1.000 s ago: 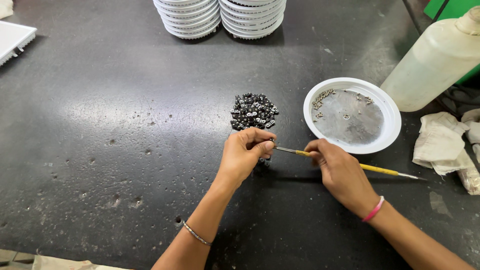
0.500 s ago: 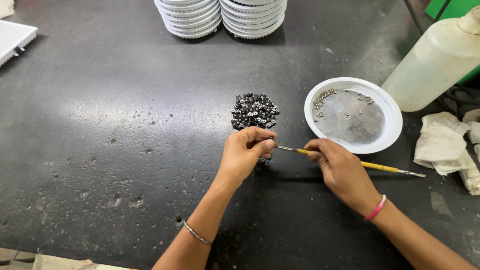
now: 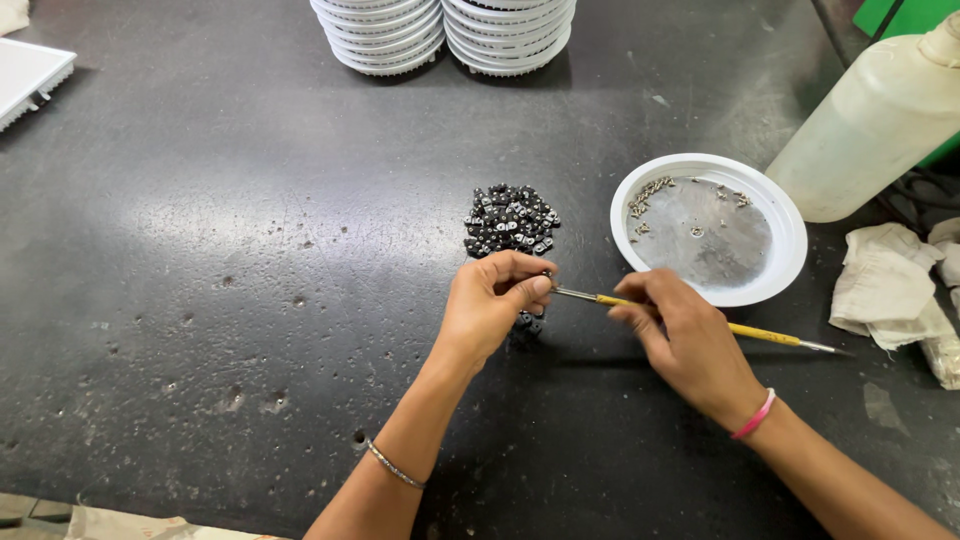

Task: The person sits at a workbench picking small black plastic components one at a time from a pile, fitting or pressing them together by hand, and placing the handled pieces into a white plate beside the pile. They occasionally pick up a yellow pencil-like tool to poke or adjust a component before resuming handling the pieces.

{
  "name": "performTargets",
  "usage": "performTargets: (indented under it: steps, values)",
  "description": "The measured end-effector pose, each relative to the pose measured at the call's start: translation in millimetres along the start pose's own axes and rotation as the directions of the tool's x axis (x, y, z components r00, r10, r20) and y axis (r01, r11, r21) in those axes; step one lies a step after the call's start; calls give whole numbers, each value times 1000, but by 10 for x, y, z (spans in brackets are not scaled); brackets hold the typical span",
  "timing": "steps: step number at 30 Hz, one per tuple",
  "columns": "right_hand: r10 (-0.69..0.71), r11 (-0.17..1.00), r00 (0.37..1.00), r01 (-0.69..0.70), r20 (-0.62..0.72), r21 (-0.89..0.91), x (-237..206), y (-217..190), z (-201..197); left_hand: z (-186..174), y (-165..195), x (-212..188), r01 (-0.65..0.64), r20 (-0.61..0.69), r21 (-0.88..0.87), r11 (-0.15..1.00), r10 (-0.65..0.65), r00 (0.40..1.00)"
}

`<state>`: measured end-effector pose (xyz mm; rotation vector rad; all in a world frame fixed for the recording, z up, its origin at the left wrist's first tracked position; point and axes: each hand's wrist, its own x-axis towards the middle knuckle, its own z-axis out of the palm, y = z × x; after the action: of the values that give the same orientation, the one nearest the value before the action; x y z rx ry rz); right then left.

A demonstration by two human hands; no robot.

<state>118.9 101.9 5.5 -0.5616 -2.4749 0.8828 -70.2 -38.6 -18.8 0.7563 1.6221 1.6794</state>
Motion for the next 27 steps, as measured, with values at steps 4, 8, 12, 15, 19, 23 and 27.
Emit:
performTargets:
  steps: [4, 8, 12, 15, 19, 23, 27]
  values:
    - [-81, 995, 995, 84, -52, 51, 5, -28, -11, -5, -11, 2, 0, 0, -16, 1000, 0, 1000]
    - [-65, 998, 997, 64, -40, -20, -19, 26, -4, 8, -13, -1, -4, 0, 29, 1000, 4, 1000]
    - [-22, 999, 999, 24, 36, -41, 5, 49, 4, 24, -17, 2, 11, -7, 27, 1000, -11, 1000]
    - [-7, 1000, 1000, 7, 8, -10, 7, 10, 10, 7, -17, 11, 11, -19, 17, 1000, -11, 1000]
    - [-54, 998, 998, 54, -15, 10, 3, -3, 6, 4, -23, 15, -1, -10, 4, 1000, 1, 1000]
    - [-22, 999, 1000, 23, 8, -34, -2, 40, 12, -1, -21, 7, 7, -4, 46, 999, -7, 1000]
    - [-48, 998, 998, 50, 31, -50, 20, 35, 6, 8, -31, 9, 7, 4, 23, 1000, -7, 1000]
